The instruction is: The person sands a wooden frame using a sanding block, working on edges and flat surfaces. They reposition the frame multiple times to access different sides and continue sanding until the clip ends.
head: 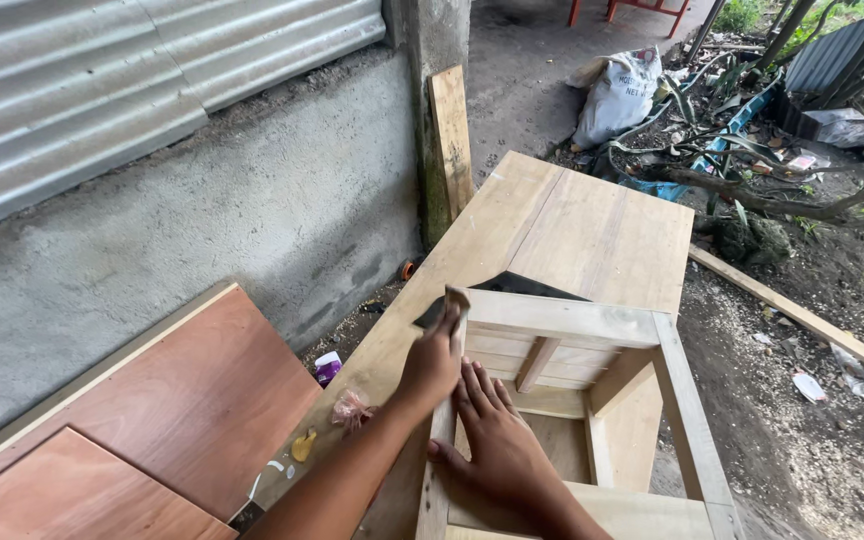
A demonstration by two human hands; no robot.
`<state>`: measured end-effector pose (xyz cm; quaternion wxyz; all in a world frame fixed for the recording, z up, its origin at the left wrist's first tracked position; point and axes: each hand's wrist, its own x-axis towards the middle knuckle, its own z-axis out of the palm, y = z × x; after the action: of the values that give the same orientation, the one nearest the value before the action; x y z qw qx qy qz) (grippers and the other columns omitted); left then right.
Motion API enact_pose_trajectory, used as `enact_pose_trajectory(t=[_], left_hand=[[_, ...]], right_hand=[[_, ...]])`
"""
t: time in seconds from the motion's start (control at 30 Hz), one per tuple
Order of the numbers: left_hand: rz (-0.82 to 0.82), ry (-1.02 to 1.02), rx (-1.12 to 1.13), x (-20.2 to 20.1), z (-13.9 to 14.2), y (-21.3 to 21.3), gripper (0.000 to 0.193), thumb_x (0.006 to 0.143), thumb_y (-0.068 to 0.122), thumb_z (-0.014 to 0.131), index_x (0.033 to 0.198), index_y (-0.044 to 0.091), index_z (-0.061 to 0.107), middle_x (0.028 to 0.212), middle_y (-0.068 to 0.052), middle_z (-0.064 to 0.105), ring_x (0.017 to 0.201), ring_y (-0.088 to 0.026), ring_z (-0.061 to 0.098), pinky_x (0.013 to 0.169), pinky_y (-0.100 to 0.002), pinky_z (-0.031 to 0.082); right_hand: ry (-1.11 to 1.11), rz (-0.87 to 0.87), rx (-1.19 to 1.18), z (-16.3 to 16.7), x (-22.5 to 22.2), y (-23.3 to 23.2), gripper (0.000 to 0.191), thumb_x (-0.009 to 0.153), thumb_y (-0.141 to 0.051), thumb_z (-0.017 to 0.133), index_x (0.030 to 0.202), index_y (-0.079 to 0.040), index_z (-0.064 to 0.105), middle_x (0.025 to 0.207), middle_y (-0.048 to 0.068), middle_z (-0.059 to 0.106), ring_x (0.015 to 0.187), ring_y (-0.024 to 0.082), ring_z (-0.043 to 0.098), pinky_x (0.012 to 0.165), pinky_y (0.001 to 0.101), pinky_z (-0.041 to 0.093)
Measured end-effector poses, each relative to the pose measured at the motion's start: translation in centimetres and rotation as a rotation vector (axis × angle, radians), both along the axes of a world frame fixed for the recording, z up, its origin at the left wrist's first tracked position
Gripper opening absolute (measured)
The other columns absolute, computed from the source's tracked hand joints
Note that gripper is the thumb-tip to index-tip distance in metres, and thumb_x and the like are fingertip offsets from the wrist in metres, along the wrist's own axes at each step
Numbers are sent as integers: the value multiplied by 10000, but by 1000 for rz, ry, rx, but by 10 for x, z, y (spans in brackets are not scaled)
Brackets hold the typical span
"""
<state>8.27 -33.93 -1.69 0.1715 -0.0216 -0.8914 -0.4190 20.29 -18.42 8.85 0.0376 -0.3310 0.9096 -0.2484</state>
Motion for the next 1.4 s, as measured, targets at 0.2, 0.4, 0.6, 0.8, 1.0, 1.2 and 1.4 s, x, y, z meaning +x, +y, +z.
enact_pose_trajectory(t=[0.2, 0.4, 0.6, 0.8, 1.0, 1.2, 1.4], left_hand=[[-37, -271, -113, -3, 30, 6, 482, 1056, 334, 484, 1534, 276, 489, 1549, -215, 374, 1320, -400, 541, 1076, -425, 499], [22, -107, -651, -51, 61, 16, 498, 1077, 386, 361, 1568, 301, 350, 1681, 20, 190, 1518, -375, 120, 1166, -531, 304], [-139, -281, -134, 84, 45, 7, 483, 1039, 252, 407, 1520, 208, 421, 1651, 12, 339, 1341, -278, 562, 1084, -369, 503], [-173, -47, -115, 104, 29, 2, 387, 1036, 250, 496, 1387, 163, 633, 1548, -47, 509, 1285, -310, 630, 1064, -396, 519], [-92, 34, -157, -14, 40, 17, 421, 1035, 310, 466, 1413, 167, 584, 1525, -31, 518, 1216, -308, 647, 1006, -403, 520], [-150, -63, -53, 124, 43, 11, 430, 1041, 268, 475, 1453, 188, 566, 1554, -29, 474, 1268, -283, 611, 1069, -388, 493], [-116, -244, -67, 138, 57, 8, 395, 1037, 307, 467, 1404, 247, 601, 1526, 13, 541, 1224, -253, 666, 1045, -371, 527]], right_hand=[[52, -3, 42, -4, -8, 1, 937, 962, -592, 519, 1534, 100, 253, 1637, 291, 200, 1555, 388, 124, 1238, 462, 101], [41, -75, 82, -9, 5, 8, 858, 970, -587, 477, 1541, 29, 303, 1654, 222, 231, 1556, 323, 167, 1242, 453, 137], [-92, -203, 278, -12, 27, 14, 624, 971, -618, 453, 1234, -81, 632, 1048, 218, 681, 1017, 371, 657, 878, 498, 520], [-5, -171, 159, -10, 31, 26, 596, 968, -581, 505, 672, -101, 700, 613, 158, 653, 596, 378, 640, 584, 524, 512], [-50, -167, 132, -13, 29, 30, 546, 995, -498, 476, 667, -122, 699, 613, 163, 664, 594, 387, 638, 607, 532, 508], [-31, -127, 65, -19, 33, 30, 489, 982, -414, 473, 664, -123, 705, 631, 152, 674, 582, 383, 647, 597, 528, 515], [-55, -136, 95, -19, 32, 32, 473, 991, -403, 453, 693, -131, 702, 636, 156, 675, 584, 379, 647, 601, 525, 522]])
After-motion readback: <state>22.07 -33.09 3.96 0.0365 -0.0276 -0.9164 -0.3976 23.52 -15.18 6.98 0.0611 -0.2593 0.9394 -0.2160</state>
